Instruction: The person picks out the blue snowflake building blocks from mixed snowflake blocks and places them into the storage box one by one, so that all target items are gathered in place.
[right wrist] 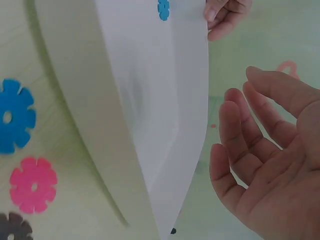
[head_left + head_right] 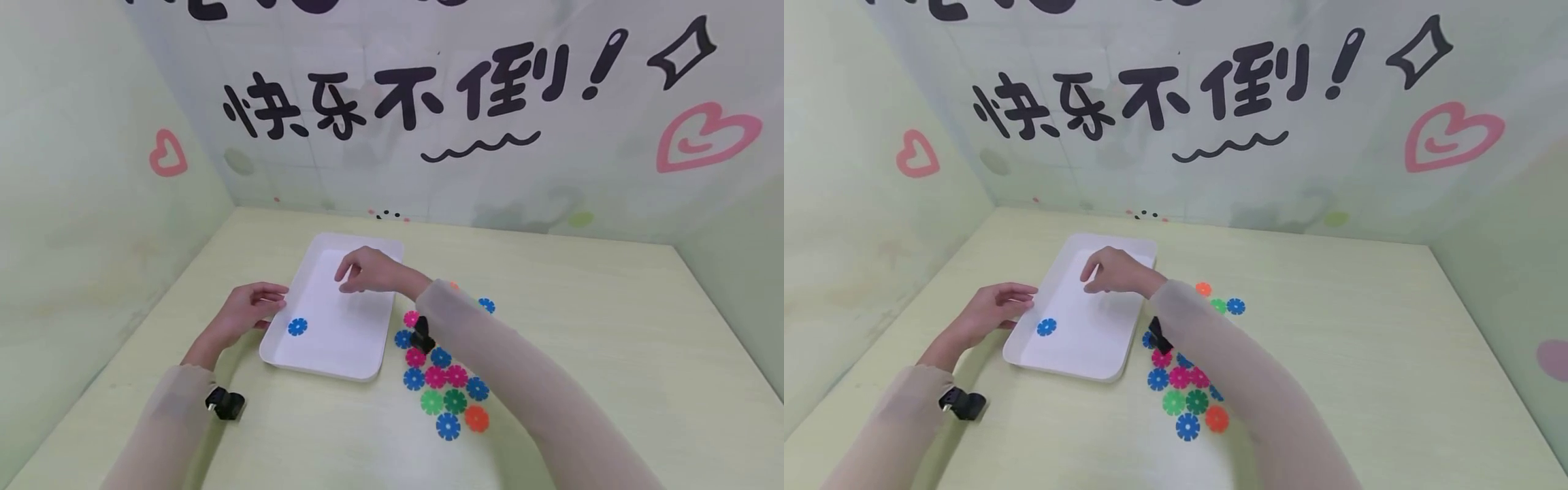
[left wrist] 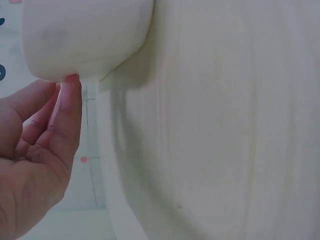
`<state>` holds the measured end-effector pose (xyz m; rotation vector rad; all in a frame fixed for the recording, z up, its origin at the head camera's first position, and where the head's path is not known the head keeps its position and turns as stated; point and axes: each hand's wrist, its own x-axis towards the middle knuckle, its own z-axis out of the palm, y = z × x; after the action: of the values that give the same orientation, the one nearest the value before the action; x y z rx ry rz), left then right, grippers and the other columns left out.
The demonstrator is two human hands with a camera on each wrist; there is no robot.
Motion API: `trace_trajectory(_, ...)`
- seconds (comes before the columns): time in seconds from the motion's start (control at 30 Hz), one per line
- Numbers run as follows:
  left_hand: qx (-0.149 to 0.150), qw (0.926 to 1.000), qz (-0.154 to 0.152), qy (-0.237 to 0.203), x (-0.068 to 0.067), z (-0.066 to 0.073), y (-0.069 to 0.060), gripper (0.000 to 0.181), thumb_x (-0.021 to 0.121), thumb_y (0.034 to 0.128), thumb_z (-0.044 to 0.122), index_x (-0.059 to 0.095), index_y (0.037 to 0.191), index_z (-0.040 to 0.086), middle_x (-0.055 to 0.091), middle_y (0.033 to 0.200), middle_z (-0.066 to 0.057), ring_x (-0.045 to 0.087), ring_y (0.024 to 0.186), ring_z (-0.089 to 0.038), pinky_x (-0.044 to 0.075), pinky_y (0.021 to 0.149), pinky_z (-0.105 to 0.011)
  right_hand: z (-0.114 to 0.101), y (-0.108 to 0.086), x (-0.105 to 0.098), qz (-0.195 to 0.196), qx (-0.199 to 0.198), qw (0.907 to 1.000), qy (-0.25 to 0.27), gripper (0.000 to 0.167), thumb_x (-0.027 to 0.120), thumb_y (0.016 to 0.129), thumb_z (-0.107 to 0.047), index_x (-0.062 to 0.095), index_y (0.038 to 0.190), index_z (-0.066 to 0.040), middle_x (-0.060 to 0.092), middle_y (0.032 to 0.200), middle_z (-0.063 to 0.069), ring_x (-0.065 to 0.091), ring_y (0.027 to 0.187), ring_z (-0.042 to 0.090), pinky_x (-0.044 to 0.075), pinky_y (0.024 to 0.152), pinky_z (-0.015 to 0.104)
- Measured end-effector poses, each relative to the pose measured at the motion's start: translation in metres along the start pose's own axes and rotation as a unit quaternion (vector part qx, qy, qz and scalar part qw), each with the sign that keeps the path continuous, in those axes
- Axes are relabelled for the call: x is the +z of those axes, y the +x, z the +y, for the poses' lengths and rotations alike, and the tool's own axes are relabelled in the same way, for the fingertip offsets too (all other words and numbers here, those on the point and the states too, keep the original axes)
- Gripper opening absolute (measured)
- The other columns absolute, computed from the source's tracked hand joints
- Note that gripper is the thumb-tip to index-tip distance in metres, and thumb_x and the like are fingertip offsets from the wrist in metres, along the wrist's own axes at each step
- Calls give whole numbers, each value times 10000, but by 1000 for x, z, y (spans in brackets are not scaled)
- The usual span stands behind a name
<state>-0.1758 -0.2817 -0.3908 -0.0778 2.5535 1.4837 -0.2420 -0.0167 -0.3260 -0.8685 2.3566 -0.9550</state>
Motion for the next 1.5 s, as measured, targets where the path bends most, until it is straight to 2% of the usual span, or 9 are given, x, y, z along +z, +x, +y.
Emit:
trace_trajectory(0.1,-5,10000,7,14,0,0,-3,421,629,880,200,528,1240,7,560,1099,-163,581,876,-204,529,665,-310,10,-15,-8,36,1,9999,-148,233,665,850,-165,653,1054,-52,609,844,25,559,781,163,458,678,250)
trace_trajectory(0.2,11,10000,13,52,-1,0,-4,418,625,884,196,525,1243,7,557,1093,-160,580,876,-201,529,669,-309,27,-30,-17,128,24,9999,-77,226,662,851,-153,652,1049,-44,609,864,27,561,803,167,474,686,262)
trace_trajectory(0.57,58,10000,-17,-23,1,-5,2,419,641,871,196,535,1230,8,570,1091,-156,585,877,-215,532,658,-313,109,-103,-47,767,346,9964,128,230,650,851,-149,640,1035,-12,614,852,53,563,753,199,490,683,308)
trace_trajectory(0.83,102,9999,-83,-10,2,-5,1,426,643,870,195,531,1233,4,571,1080,-153,589,867,-191,531,663,-317,161,-145,-54,1108,1002,9888,6,230,660,838,-117,633,1033,4,584,806,52,500,715,204,453,645,303)
trace_trajectory(1.0,107,9999,-86,8,0,-1,1,425,641,872,194,529,1235,4,569,1083,-156,587,866,-197,531,661,-314,175,-155,-55,1271,1045,9864,-18,268,684,822,-135,629,1046,2,568,835,64,486,763,219,445,678,305)
trace_trajectory(1.23,109,9999,-61,91,-2,0,0,425,639,873,204,530,1236,12,567,1092,-155,580,880,-213,528,662,-308,180,-155,-52,1257,894,9880,8,349,720,800,-194,630,1072,6,548,861,61,465,792,213,431,694,292)
trace_trajectory(1.5,129,9998,-127,-21,-1,-2,1,433,647,866,193,528,1234,-3,574,1091,-158,590,859,-176,532,659,-314,181,-155,-48,1287,841,9880,-167,310,720,793,-124,635,1053,22,528,820,61,449,762,209,413,664,293)
